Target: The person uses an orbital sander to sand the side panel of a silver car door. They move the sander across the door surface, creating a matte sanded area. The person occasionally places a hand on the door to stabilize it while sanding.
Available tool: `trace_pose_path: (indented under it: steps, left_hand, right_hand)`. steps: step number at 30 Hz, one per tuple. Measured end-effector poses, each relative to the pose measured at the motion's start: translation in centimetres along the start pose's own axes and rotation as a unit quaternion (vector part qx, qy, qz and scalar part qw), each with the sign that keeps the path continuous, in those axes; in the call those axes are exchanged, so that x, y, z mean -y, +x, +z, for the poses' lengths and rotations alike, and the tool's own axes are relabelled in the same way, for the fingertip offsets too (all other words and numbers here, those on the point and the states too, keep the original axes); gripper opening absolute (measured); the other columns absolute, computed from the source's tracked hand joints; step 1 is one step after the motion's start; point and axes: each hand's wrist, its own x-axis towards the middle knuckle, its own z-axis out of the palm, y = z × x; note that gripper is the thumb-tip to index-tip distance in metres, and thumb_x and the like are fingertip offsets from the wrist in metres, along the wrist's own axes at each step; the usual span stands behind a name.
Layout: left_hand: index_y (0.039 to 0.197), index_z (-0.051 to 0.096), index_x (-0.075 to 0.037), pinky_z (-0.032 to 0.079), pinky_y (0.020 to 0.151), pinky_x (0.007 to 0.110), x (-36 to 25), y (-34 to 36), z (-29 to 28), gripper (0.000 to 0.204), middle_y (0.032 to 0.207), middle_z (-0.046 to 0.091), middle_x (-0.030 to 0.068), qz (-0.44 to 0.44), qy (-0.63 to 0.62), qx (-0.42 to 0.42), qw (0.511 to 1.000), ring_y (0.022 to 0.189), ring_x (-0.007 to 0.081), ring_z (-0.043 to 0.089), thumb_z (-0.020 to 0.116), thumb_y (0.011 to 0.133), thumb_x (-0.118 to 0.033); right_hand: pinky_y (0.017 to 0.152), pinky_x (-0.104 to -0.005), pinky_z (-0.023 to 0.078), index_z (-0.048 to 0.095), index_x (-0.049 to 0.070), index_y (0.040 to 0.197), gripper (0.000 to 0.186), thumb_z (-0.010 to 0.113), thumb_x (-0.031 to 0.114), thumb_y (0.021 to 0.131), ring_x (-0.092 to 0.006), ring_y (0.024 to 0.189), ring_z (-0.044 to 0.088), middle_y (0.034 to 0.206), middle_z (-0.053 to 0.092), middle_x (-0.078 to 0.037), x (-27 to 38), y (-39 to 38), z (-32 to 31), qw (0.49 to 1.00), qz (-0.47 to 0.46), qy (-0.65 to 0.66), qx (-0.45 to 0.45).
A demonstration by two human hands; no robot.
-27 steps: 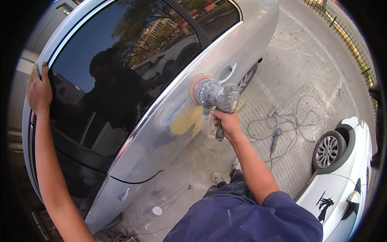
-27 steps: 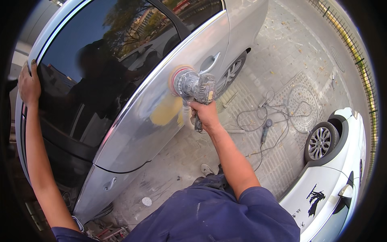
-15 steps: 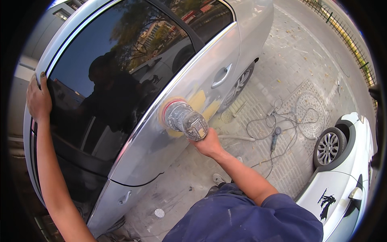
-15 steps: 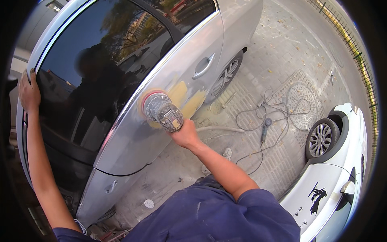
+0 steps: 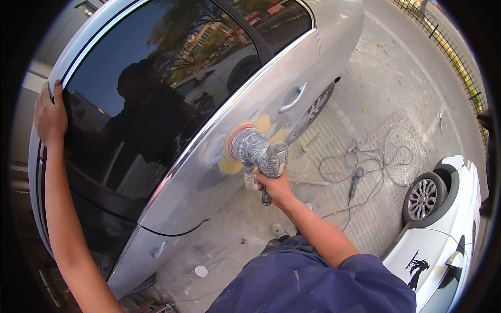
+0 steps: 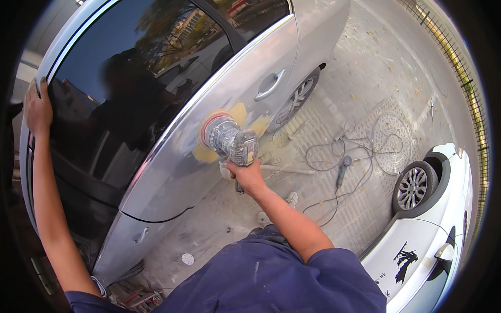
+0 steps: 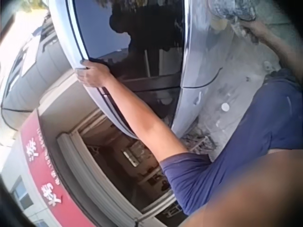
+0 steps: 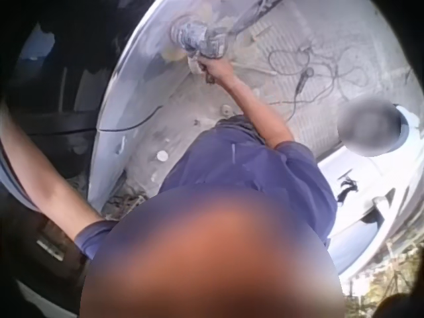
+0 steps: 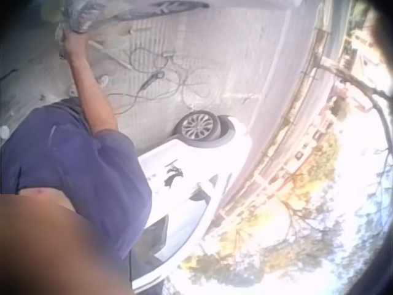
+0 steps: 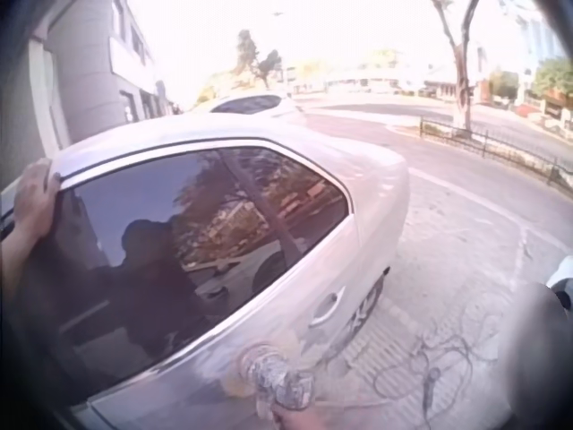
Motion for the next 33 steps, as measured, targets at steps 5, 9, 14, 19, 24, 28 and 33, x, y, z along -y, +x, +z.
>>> trace_pose_path:
  steps: [5,9,14,19,24,28,33]
  left_hand:
    - [0.157,0.056,-0.015,0.045,0.12,0.05,0.2,0.1,0.0,0.082,0.152,0.062,0.0138,-0.01,-0.052,0.003,0.999,0.144,0.0339,0.056,0.028,0.108,-0.075]
    - [0.157,0.056,-0.015,0.045,0.119,0.05,0.5,0.3,0.0,0.082,0.152,0.063,0.0142,-0.015,-0.04,0.028,0.999,0.143,0.0341,0.056,0.029,0.108,-0.075]
    - [0.157,0.056,-0.016,0.044,0.12,0.049,0.4,0.0,0.1,0.08,0.152,0.063,0.0146,-0.017,-0.043,0.036,0.998,0.143,0.0342,0.057,0.03,0.109,-0.073]
    - [0.158,0.055,-0.016,0.045,0.12,0.049,0.3,0.1,0.3,0.081,0.152,0.062,0.0145,-0.025,-0.025,0.043,0.998,0.143,0.0341,0.057,0.029,0.108,-0.074]
    - [0.156,0.056,-0.015,0.049,0.11,0.051,0.4,0.6,0.6,0.076,0.14,0.069,0.0204,-0.007,-0.035,0.015,0.999,0.132,0.0413,0.063,0.031,0.11,-0.069]
    - [0.158,0.055,-0.014,0.045,0.115,0.049,0.5,0.6,1.0,0.077,0.145,0.066,0.0195,0.012,-0.049,-0.026,0.998,0.136,0.0388,0.059,0.033,0.109,-0.069]
    - [0.158,0.055,-0.014,0.045,0.117,0.05,0.8,0.8,1.0,0.08,0.148,0.064,0.0175,0.003,-0.023,0.023,0.999,0.14,0.0379,0.057,0.03,0.109,-0.072]
  right_hand:
    - [0.067,-0.0363,0.056,0.075,-0.001,0.107,0.029,0.087,0.016,0.085,-0.0147,0.07,0.069,0.079,0.074,-0.006,-4.3,-2.5,1.2,0.981,-0.077,-0.178,0.015]
    - [0.061,-0.0343,0.053,0.073,0.001,0.1,0.02,0.084,0.011,0.087,-0.0139,0.065,0.066,0.078,0.072,-0.004,-3.7,-1.2,0.1,0.995,-0.055,-0.086,-0.007]
    - [0.055,-0.0312,0.048,0.069,0.005,0.095,0.014,0.081,0.003,0.087,-0.0127,0.06,0.061,0.077,0.066,-0.001,-1.0,2.7,-2.9,0.992,-0.011,0.124,-0.021]
    - [0.058,-0.0313,0.051,0.07,0.004,0.098,0.016,0.081,0.003,0.087,-0.0138,0.062,0.063,0.079,0.067,-0.002,-3.7,2.1,-2.4,0.99,0.026,0.142,0.007]
    - [0.06,-0.032,0.053,0.069,0.003,0.101,0.018,0.08,0.002,0.087,-0.0152,0.066,0.065,0.081,0.068,-0.004,-9.4,-3.3,2.4,0.999,0.02,0.029,-0.012]
    - [0.06,-0.0314,0.052,0.069,0.004,0.1,0.017,0.08,0.002,0.087,-0.0146,0.064,0.064,0.081,0.068,-0.003,-9.5,-3.4,2.1,0.997,0.005,0.071,-0.02]
    - [0.056,-0.0301,0.049,0.071,0.003,0.097,0.016,0.08,0.0,0.085,-0.0135,0.062,0.063,0.079,0.069,-0.004,-6.8,0.7,-0.6,0.99,-0.033,0.133,-0.012]
